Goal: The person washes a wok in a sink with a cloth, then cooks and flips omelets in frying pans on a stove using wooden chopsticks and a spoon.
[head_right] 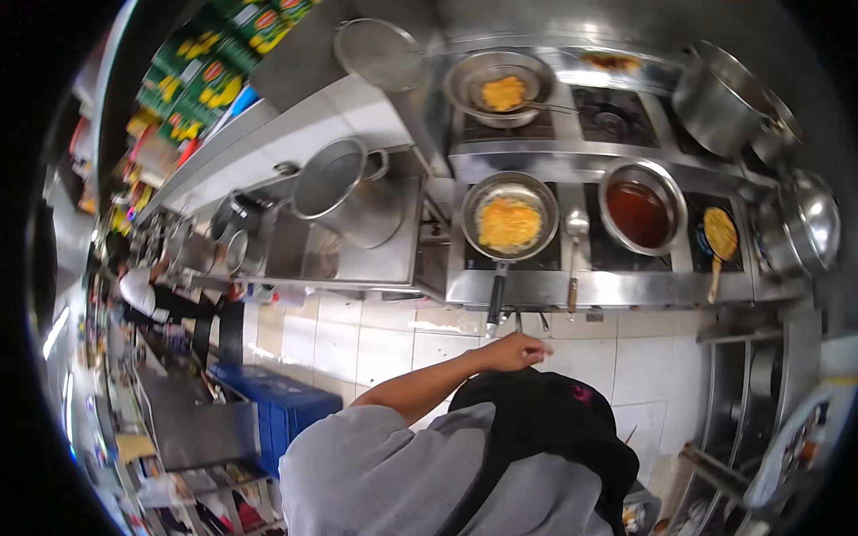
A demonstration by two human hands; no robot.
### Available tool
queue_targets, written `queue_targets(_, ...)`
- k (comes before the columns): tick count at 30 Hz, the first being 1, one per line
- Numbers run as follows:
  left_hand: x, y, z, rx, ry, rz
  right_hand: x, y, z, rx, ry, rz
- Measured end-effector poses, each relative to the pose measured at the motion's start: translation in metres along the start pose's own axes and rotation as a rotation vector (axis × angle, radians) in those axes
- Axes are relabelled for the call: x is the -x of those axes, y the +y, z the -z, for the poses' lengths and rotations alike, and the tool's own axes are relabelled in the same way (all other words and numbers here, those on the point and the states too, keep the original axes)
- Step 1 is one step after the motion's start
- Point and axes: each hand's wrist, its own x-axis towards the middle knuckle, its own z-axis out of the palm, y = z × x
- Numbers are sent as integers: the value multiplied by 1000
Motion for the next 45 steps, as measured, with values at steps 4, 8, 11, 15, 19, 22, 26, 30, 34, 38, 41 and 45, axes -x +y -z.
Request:
queue_targets(4, 76, -31, 46, 388, -158, 289, -18, -22, 2, 37, -34, 18)
queue_targets(8, 179, -109, 62, 269, 172, 861, -36, -34, 8, 54, -55, 58)
queue_targets(11, 288, -232, 36, -917, -479, 791, -52, -35, 16, 37, -59, 100)
queue_targets(15, 356, -236, -8, 96, 147, 1519, -96, -22, 31, -91, -77, 195)
queue_targets(19, 342, -257, -24, 670, 20, 1195, -102, -31, 9, 204, -63, 294)
queue_targets(22, 286, -217, -15, -32, -10, 841, -79, -23, -3, 191, -127, 202)
queue_targets(26, 254, -267, 11, -729, 150, 13, 7, -35, -23, -78, -380, 24)
queue_targets(30, 236, -281, 60, -289, 88, 388, 56, -32, -51, 28, -24, -70)
queue_targets(34, 255, -255, 105, 359, 107, 908, 135, -65, -89, -225, 110, -99)
queue_targets(38, 285, -269, 164, 116, -68, 1236, 160, -32, -133, -230, 120, -98)
queue_targets(41, 306, -272, 192, 55, -43, 1412, 180, -5, -164, -173, 119, -88)
queue_targets(45, 371, -266, 219, 98, -114, 1360, 174, 26, -192, -9, 47, -90)
